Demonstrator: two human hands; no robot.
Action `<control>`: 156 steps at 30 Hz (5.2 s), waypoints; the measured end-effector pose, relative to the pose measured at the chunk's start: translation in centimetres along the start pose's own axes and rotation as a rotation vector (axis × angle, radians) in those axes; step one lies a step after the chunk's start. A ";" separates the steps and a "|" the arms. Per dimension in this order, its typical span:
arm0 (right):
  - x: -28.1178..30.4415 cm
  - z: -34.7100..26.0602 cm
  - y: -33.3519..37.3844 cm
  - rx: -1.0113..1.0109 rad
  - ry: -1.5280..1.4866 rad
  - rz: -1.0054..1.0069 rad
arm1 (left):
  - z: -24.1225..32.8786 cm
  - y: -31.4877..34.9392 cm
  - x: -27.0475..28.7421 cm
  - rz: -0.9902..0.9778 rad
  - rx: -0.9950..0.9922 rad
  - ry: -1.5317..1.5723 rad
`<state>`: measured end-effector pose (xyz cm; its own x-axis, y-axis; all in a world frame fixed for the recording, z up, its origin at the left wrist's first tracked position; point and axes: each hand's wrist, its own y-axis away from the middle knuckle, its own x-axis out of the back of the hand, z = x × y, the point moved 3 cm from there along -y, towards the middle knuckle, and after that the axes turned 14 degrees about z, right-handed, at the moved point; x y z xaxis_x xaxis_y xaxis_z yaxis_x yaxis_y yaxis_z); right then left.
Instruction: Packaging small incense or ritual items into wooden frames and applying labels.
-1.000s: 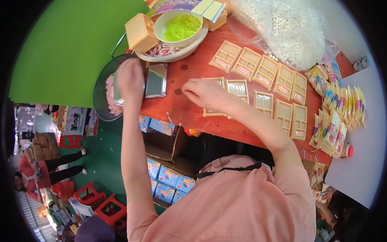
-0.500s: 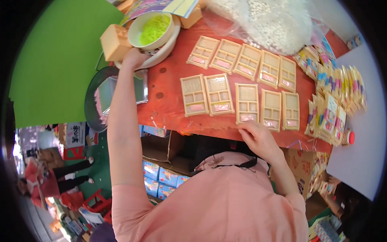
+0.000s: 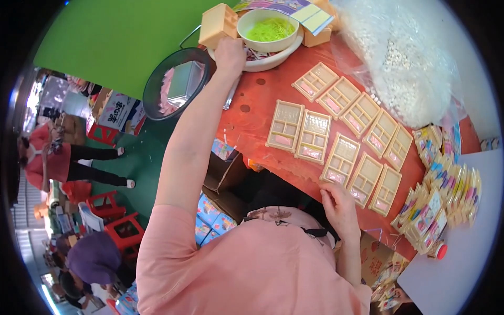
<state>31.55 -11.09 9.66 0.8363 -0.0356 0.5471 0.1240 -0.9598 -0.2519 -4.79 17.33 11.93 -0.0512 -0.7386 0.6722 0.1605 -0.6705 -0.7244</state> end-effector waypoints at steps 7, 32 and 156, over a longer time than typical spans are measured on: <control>-0.3 -0.5 0.2 -0.045 0.008 -0.036 | -0.4 -0.5 -0.8 -0.261 0.058 -0.084; -11.9 -3.6 -1.8 0.599 0.179 -0.108 | -2.6 -1.4 4.9 0.645 0.343 0.206; -11.0 -1.5 -1.9 0.481 0.080 -0.067 | -5.5 -3.7 -4.4 -0.466 0.083 0.043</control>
<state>21.31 -9.32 5.25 0.7770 -0.0175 0.6293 0.4242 -0.7240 -0.5440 -10.53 22.66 10.78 -0.1766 -0.3643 0.9144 0.1891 -0.9242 -0.3317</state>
